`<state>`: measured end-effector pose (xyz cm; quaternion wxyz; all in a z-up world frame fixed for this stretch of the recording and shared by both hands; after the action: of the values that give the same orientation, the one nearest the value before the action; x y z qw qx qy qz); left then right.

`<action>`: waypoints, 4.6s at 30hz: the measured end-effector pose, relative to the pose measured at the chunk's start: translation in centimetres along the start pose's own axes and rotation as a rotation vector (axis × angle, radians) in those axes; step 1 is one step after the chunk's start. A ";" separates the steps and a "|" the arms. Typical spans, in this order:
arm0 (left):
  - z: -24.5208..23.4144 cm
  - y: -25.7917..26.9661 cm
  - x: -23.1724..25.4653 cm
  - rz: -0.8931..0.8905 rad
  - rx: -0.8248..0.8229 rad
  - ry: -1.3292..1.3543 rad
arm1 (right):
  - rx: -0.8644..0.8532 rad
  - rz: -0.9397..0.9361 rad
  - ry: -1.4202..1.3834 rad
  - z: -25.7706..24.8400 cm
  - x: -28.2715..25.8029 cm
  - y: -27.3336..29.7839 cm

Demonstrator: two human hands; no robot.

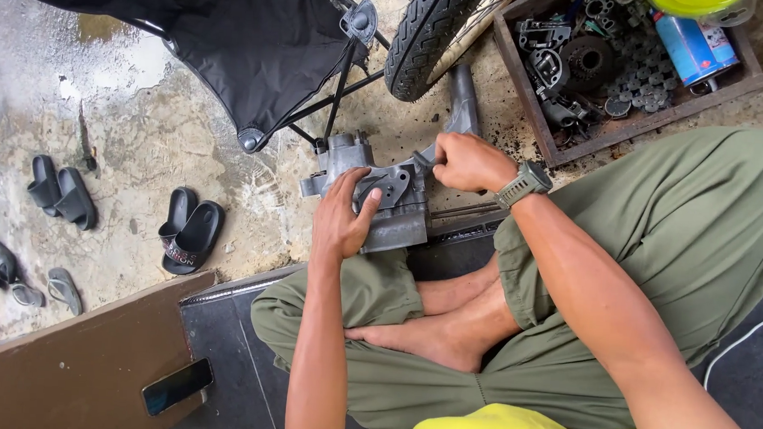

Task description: The person scrubs a metal engine casing with a wire brush, focusing on crevices and surfaces. They rotate the part to access different areas and continue scrubbing until the end of the clip.

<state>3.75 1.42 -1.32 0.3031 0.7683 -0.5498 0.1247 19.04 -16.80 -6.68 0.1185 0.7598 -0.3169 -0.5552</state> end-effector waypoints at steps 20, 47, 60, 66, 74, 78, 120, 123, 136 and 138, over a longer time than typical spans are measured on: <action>-1.0 -0.6 -2.1 0.278 0.168 0.148 | 0.076 0.262 0.071 2.3 11.6 -7.8; -2.0 2.8 2.3 0.786 0.379 -0.051 | 0.511 0.451 -0.312 -0.1 13.1 -12.7; -2.1 3.1 0.8 0.634 0.502 -0.273 | 0.520 0.417 -0.353 -0.8 11.9 -12.2; 0.1 2.5 -1.7 0.585 0.508 -0.275 | 0.570 0.448 -0.319 -0.1 11.6 -12.3; 1.5 1.9 -4.7 0.527 0.855 -0.213 | 0.575 0.444 -0.349 -0.8 8.8 -10.0; 1.3 2.1 -6.3 0.490 0.951 -0.173 | 0.610 0.458 -0.377 0.1 8.9 -10.0; -6.3 4.6 -16.6 0.363 1.198 0.295 | 0.733 0.329 -0.554 4.9 0.0 -2.1; -6.6 4.9 -16.5 0.355 1.214 0.320 | 0.756 0.298 -0.582 5.0 1.0 -2.1; -7.3 6.9 -12.1 0.272 1.251 0.263 | 0.710 0.242 -0.582 5.0 1.8 -3.1; -6.9 7.3 -11.9 0.251 1.259 0.270 | 0.706 0.226 -0.570 4.6 1.2 -2.5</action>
<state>-6.27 13.19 0.28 -0.1551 0.7064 -0.4142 0.5526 15.87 -14.74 -10.57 -0.1796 0.5315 -0.5871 -0.5836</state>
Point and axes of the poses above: each hand's wrist, its own y-axis away from the middle knuckle, its own z-axis out of the palm, x = y × z, the point moved 4 cm from there along -y, towards the middle knuckle, and after that the axes turned 5 degrees about -x, right-handed, at the moved point
